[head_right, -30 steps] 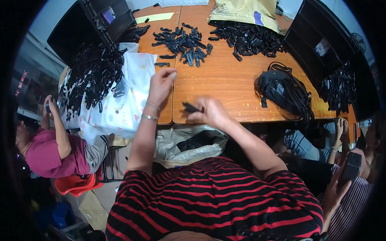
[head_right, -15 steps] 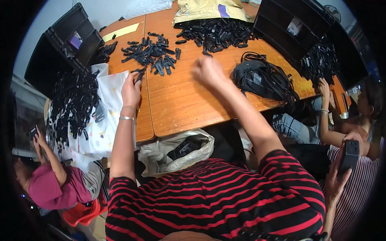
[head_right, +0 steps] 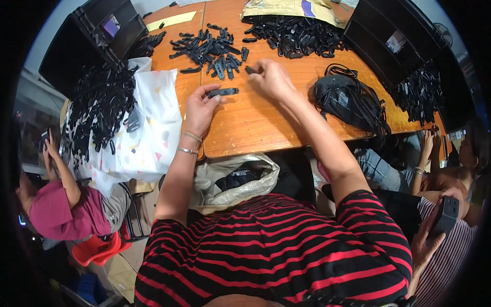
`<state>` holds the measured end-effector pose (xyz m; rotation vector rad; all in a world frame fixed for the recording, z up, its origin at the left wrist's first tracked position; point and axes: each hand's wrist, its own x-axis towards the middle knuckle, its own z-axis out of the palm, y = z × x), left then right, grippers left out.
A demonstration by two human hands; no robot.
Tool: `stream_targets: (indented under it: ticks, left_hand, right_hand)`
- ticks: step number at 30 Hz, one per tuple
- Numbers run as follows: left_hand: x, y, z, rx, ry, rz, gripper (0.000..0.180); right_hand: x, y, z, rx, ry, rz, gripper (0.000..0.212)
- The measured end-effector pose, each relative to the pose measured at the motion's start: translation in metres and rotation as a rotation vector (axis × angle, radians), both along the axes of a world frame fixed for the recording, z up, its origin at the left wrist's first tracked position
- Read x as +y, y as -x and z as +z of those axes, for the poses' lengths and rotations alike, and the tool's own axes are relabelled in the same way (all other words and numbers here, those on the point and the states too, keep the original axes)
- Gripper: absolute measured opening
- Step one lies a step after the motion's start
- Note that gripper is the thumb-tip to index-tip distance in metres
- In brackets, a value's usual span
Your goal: Assembling small black plastic components by hand at a workstation.
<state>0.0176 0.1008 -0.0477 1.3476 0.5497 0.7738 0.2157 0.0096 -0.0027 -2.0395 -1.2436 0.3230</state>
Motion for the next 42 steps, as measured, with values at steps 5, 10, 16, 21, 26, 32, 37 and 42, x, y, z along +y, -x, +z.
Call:
stream_targets:
  ticks: [5,10,16,21,26,32,37,42]
  left_hand:
    - [-0.009,0.003,0.015,0.002,-0.075,0.000,0.025]
    - [-0.017,0.011,0.023,0.004,-0.028,-0.006,0.025]
    - [-0.021,0.018,0.022,-0.017,0.006,0.012,0.026]
    - [-0.027,0.023,0.025,-0.118,0.047,-0.010,0.032]
    - [-0.045,0.026,0.037,-0.158,-0.053,0.020,0.036]
    - [-0.048,0.027,0.039,-0.126,-0.191,0.125,0.032]
    - [-0.047,0.031,0.045,0.008,-0.509,0.157,0.029]
    - [-0.045,0.029,0.043,-0.079,-0.350,0.138,0.029]
  right_hand:
    - [-0.013,0.051,0.014,-0.272,-0.278,0.301,0.020]
    - [-0.015,0.058,0.017,-0.328,-0.297,0.384,0.019]
    - [-0.017,0.065,0.011,-0.339,-0.320,0.385,0.019]
    - [-0.018,0.066,0.013,-0.374,-0.343,0.386,0.019]
    - [-0.019,0.069,0.016,-0.384,-0.357,0.385,0.020]
    - [-0.014,0.070,0.019,-0.146,-0.234,0.308,0.032]
    - [-0.011,0.066,0.007,0.145,-0.231,0.368,0.037]
    - [-0.008,0.069,0.000,0.199,-0.227,0.332,0.036]
